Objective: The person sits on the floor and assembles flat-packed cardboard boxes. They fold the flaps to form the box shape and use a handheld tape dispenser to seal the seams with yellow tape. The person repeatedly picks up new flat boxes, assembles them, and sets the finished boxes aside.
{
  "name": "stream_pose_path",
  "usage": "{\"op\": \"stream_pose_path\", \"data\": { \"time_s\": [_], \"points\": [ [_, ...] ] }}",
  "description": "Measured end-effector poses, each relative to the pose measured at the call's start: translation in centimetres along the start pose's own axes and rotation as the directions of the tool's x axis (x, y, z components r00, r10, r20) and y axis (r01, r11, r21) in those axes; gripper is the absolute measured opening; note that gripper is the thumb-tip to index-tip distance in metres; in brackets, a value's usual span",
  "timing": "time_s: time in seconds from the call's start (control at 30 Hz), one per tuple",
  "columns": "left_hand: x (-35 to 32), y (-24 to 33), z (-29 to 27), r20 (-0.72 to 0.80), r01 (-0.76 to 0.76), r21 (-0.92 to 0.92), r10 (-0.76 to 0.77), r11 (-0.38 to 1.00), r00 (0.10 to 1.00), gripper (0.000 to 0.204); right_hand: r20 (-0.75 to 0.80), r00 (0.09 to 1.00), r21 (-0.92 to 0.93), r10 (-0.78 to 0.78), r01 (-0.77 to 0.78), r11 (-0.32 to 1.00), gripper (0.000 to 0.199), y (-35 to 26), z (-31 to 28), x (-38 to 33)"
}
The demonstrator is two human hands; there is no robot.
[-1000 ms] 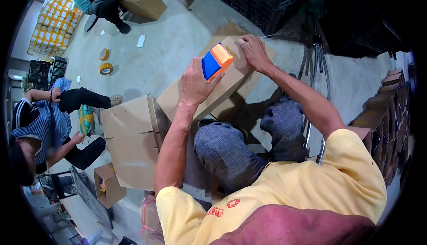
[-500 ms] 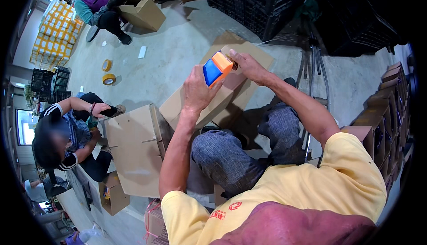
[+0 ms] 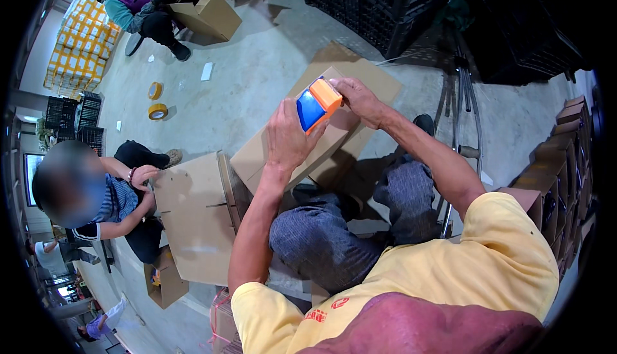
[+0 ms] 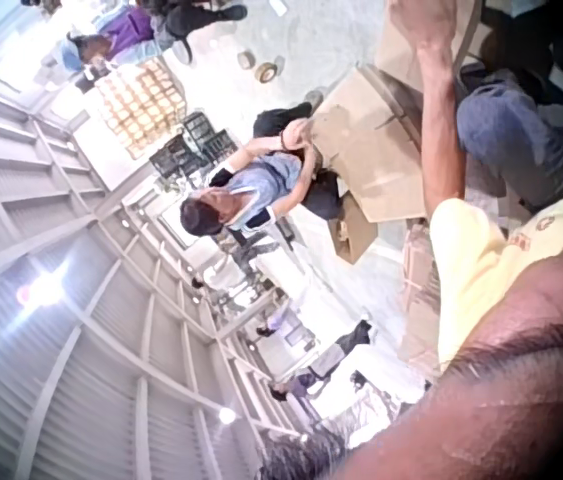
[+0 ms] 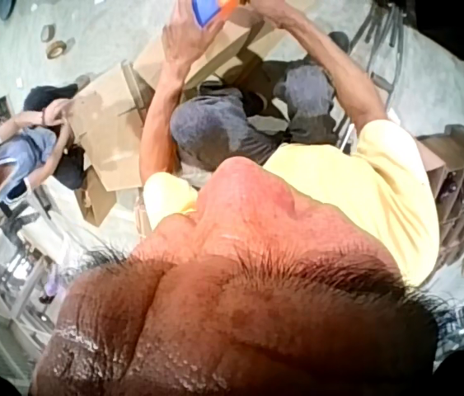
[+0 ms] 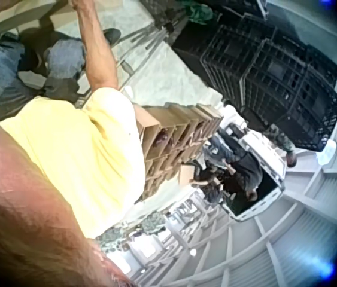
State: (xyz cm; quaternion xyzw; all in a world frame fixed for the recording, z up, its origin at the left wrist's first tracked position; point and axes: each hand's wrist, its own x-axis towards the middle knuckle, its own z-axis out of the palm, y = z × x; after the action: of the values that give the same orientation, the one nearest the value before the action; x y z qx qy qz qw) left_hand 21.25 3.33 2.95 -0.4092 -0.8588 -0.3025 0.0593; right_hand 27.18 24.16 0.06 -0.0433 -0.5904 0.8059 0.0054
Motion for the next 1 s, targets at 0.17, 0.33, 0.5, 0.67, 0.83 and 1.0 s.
{"op": "stream_pose_path", "data": {
  "time_s": [0.17,0.33,0.5,0.67,0.83,1.0],
  "points": [
    [0.3,0.1,-0.2,0.041,-0.036,0.001,0.036,0.999,0.998,0.072,-0.122,0.991,-0.201,-0.050,0.025,0.979,0.033,1.1,-1.0,0.0],
    [0.6,0.4,-1.0,0.156,-0.137,0.111,0.119,0.984,0.981,0.089,-0.187,0.961,-0.375,-0.205,0.123,0.919,0.037,1.4,-1.7,0.1],
    [2.2,1.4,-1.6,0.250,-0.167,0.118,0.133,0.979,0.959,0.081,-0.169,0.940,-0.582,-0.296,0.147,0.800,0.037,0.7,-4.5,0.2],
    [2.7,0.9,-2.9,0.396,-0.168,0.256,0.056,0.952,0.917,0.076,-0.328,0.894,-0.600,-0.305,0.053,0.798,0.038,1.7,-12.5,1.6],
    [4.3,1.7,-2.9,0.489,-0.187,0.323,0.005,0.928,0.872,0.073,-0.324,0.916,-0.645,-0.238,-0.030,0.763,0.039,0.5,-16.9,1.9],
    [5.8,2.1,-2.0,0.540,-0.218,0.360,-0.011,0.907,0.842,0.071,-0.327,0.916,-0.629,-0.232,-0.028,0.777,0.040,2.6,-18.9,2.3]
  ]
}}
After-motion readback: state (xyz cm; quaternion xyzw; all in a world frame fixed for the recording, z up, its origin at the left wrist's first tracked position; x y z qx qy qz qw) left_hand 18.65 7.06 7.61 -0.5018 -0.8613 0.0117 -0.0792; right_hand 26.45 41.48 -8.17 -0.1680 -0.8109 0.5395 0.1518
